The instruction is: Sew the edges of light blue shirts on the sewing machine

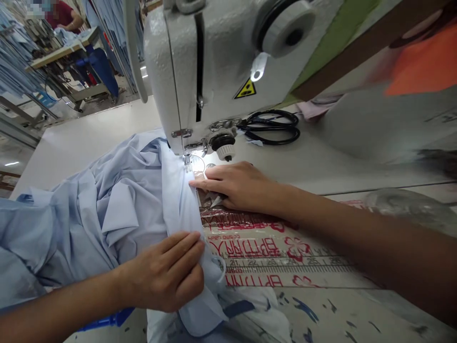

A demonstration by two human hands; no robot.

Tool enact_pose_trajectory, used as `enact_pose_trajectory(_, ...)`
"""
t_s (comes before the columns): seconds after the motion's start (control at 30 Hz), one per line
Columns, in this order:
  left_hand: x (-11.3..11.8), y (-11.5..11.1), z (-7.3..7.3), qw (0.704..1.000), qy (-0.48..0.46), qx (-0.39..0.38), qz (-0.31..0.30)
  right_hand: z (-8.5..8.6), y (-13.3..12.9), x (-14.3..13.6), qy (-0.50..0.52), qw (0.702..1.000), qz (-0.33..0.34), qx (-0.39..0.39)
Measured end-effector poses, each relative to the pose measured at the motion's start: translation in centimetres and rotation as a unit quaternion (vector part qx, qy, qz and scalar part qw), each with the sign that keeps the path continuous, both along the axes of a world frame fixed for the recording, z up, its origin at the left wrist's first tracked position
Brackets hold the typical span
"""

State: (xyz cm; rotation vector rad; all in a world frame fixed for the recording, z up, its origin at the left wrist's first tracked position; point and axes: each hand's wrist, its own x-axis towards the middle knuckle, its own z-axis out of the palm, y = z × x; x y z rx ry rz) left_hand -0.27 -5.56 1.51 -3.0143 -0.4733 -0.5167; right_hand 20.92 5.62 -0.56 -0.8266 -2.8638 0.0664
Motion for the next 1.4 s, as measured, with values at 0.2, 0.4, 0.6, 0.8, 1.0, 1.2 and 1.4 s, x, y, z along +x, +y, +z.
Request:
enact_pose_trajectory(0.2, -0.3, -0.5, -0.3, 1.000, 0.003, -0.006, 0.009, -0.2, 0.1, 0.0, 0.007, 1.000, 0.004, 0.007)
enact_pose_trajectory(0.4, 0.2, -1.1, -1.1, 0.997, -0.036, -0.042, 0.048, 0.0, 0.2, 0.0, 0.002, 1.000, 0.007, 0.006)
enact_pose_trajectory(0.6, -0.3, 0.4, -1.4, 0.996, -0.041, -0.059, 0.047, 0.0, 0.5, 0.0, 0.011, 1.000, -0.004, 0.021)
enact_pose_trajectory(0.8, -1.0, 3.7, -1.2, 0.996, -0.056, -0.056, 0.043, -0.2, 0.0, 0.2, 0.032, 0.997, 0.036, 0.056)
enact_pose_trajectory(1.0, -1.7, 7.3, -1.3, 0.998, -0.047, -0.047, 0.017, -0.2, 0.2, -0.2, 0.050, 0.996, 0.030, 0.062)
enact_pose_trajectory(1.2, -2.5, 10.2, -0.9, 0.995, -0.051, -0.090, -0.006, 0.3, 0.4, 0.3, 0.041, 0.997, -0.024, 0.055)
enact_pose_trajectory(1.4, 0.1, 4.3, -1.3, 0.936, -0.179, -0.217, 0.209, 0.9, -4.5, -0.8, 0.065, 0.978, 0.185, -0.074)
